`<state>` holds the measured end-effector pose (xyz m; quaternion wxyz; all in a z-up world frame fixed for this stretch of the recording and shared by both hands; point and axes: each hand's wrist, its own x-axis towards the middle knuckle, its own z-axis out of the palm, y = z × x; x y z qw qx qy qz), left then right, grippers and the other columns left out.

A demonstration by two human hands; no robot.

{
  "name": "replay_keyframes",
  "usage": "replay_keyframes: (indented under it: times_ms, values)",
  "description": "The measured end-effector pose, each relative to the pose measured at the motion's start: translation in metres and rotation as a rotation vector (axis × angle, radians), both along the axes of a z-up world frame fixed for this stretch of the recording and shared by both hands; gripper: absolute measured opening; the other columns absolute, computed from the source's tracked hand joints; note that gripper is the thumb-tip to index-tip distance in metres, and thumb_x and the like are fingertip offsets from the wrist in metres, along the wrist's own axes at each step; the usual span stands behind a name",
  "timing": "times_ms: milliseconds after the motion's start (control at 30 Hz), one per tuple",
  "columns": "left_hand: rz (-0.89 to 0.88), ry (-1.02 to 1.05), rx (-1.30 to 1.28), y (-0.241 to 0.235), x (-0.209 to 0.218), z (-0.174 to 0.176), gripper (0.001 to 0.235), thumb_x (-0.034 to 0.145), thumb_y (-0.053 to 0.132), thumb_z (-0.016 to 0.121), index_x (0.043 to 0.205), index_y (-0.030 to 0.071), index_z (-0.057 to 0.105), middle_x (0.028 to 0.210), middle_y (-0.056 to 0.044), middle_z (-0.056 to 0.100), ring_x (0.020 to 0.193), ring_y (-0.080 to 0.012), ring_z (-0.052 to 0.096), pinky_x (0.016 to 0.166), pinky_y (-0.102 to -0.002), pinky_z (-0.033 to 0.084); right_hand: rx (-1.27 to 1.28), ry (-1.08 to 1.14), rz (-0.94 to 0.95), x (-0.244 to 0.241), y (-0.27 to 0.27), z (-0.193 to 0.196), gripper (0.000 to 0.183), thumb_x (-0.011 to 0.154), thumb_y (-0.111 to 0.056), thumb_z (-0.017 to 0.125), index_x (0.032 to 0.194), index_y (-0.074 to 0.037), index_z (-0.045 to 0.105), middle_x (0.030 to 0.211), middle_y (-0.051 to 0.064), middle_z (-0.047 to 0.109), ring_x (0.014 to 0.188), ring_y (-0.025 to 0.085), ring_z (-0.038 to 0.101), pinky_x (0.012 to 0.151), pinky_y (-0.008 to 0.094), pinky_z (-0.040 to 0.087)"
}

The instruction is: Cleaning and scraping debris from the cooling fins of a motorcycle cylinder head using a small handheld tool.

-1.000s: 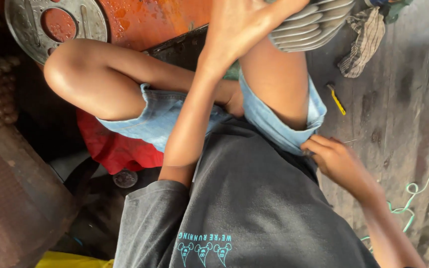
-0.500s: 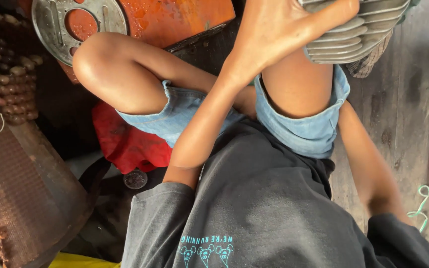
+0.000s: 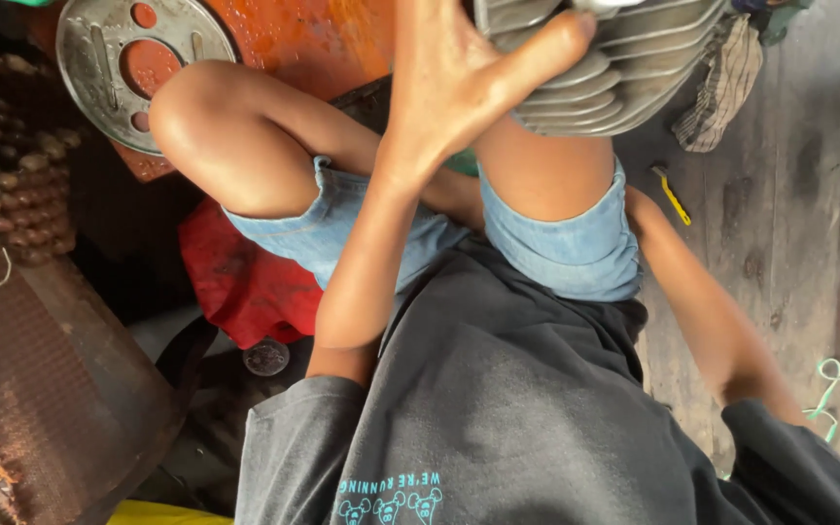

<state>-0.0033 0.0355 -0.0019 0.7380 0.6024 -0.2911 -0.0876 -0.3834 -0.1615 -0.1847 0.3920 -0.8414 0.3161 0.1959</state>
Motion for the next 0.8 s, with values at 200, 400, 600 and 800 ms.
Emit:
replay_keyframes:
  times_ms: [200,400,600,800]
  values:
    - [-0.064,-0.011,-0.075,0.021,0.01,-0.002,0.04,0.083,0.009,0.079,0.117,0.001,0.058,0.104,-0.015,0.073,0.089,-0.0269,0.072,0.087,-0.039,0.061,-0.047,0.014,0.167,0.021,-0.023,-0.014,0.032,0.093,-0.006,0.06,0.125,0.001,0.059,0.104,0.021,0.07,0.088,0.044,0.062,0.069,0.051,0.046]
    - [-0.104,0.086,0.005,0.031,-0.002,0.002,0.07,0.08,0.012,0.077,0.143,0.004,0.049,0.139,-0.014,0.065,0.128,-0.0304,0.066,0.118,-0.04,0.052,-0.11,-0.01,0.365,0.071,-0.065,-0.02,0.035,0.092,-0.007,0.06,0.127,0.001,0.058,0.106,0.025,0.071,0.089,0.05,0.064,0.068,0.056,0.047]
    - [-0.142,0.123,-0.046,0.01,-0.017,-0.003,0.083,0.073,0.03,0.071,0.148,0.003,0.048,0.148,-0.012,0.056,0.14,-0.029,0.058,0.127,-0.041,0.044,-0.138,0.111,0.182,0.135,-0.065,0.066,0.028,0.099,-0.01,0.053,0.125,0.002,0.053,0.115,0.031,0.069,0.105,0.053,0.063,0.08,0.058,0.048]
    - [-0.06,0.169,-0.047,-0.019,-0.027,0.003,0.083,0.068,0.031,0.07,0.144,0.003,0.051,0.143,-0.012,0.061,0.133,-0.0264,0.061,0.124,-0.037,0.046,-0.128,-0.745,-0.046,0.167,-0.045,0.177,0.036,0.096,-0.005,0.042,0.123,0.005,0.063,0.13,0.018,0.046,0.113,0.028,0.045,0.1,0.037,0.041]
